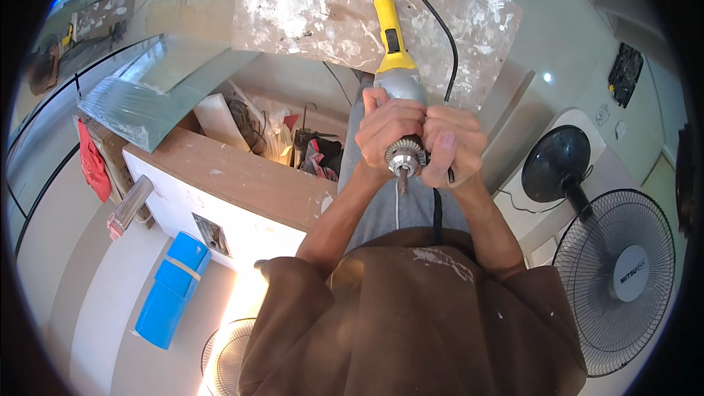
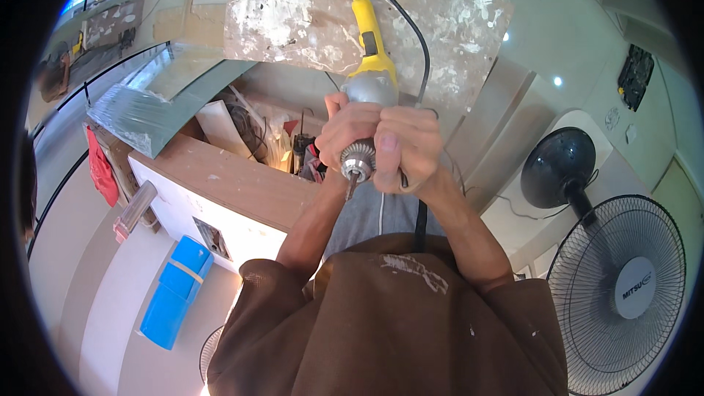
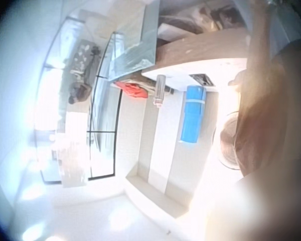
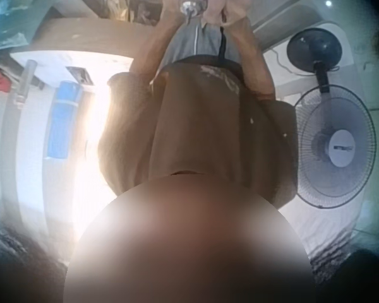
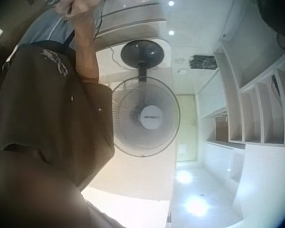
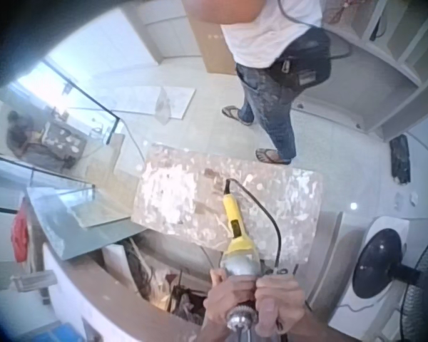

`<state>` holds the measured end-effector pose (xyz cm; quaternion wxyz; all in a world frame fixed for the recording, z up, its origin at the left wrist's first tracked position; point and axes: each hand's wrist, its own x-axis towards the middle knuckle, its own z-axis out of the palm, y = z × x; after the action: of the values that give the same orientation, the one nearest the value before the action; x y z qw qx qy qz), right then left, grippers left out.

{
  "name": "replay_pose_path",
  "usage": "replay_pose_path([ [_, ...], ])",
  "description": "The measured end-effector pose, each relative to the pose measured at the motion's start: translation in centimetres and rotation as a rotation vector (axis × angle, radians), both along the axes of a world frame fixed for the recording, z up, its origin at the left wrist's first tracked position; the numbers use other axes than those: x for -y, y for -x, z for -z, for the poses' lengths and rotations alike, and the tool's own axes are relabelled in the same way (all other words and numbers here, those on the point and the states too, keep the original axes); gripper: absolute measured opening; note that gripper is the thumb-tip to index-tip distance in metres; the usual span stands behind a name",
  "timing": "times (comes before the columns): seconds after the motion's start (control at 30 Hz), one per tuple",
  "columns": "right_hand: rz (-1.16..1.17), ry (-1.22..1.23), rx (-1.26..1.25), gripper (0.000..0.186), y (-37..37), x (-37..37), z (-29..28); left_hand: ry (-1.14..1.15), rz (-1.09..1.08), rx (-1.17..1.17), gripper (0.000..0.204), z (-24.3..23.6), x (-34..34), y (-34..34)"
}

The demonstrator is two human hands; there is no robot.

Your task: The person uses a yellow corded drill to make multiple holes in a rectangular piece of wood wrapped in plastic. They hold the wood with their left hand and operate the drill with their right hand, drilling at several locations across the surface.

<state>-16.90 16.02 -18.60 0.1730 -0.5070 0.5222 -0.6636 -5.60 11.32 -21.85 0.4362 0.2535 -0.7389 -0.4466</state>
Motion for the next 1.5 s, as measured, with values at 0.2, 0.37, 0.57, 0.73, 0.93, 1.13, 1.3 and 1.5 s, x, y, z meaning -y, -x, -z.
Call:
replay_pose_path([
  [0.2, -0.022, -0.034, 0.027, 0.03, -0.1, -0.6, 0.4, 0.012, 0.005, -0.034, 0.022, 0.2, -0.2, 0.1],
  [0.37, -0.18, -0.154, -0.118, 0.017, 1.4, -2.1, -0.1, -0.021, 0.092, -0.03, 0.025, 0.6, -0.1, -0.2],
  [0.57, -0.335, -0.116, -0.264, 0.009, 4.7, -2.3, 0.4, -0.054, 0.105, 0.051, 0.014, -0.4, 0.5, -1.4],
  [0.73, -0.067, -0.573, 0.034, 0.014, 7.1, -1.4, 3.8, -0.085, 0.106, 0.018, 0.018, -1.2, 1.8, -0.9],
  [0.93, 0.254, -0.657, -0.303, 0.017, 7.6, 7.4, 13.8, -0.245, 0.086, -0.043, 0.013, -2.3, 5.5, -0.6],
  [1.13, 0.207, -0.72, -0.284, 0.023, 7.5, 8.5, 16.1, -0.428, 0.051, -0.063, 0.015, -3.9, 10.5, -1.8],
  [1.3, 0.019, -0.593, -0.618, 0.052, 5.9, 5.6, 13.7, -0.723, -0.016, -0.102, 0.011, -5.0, 15.3, -2.3],
  [1.5, -0.118, -0.337, -0.559, 0.067, 2.6, 12.7, 11.9, -0.861, 0.079, -0.046, 0.007, -10.7, 23.0, -1.0],
])
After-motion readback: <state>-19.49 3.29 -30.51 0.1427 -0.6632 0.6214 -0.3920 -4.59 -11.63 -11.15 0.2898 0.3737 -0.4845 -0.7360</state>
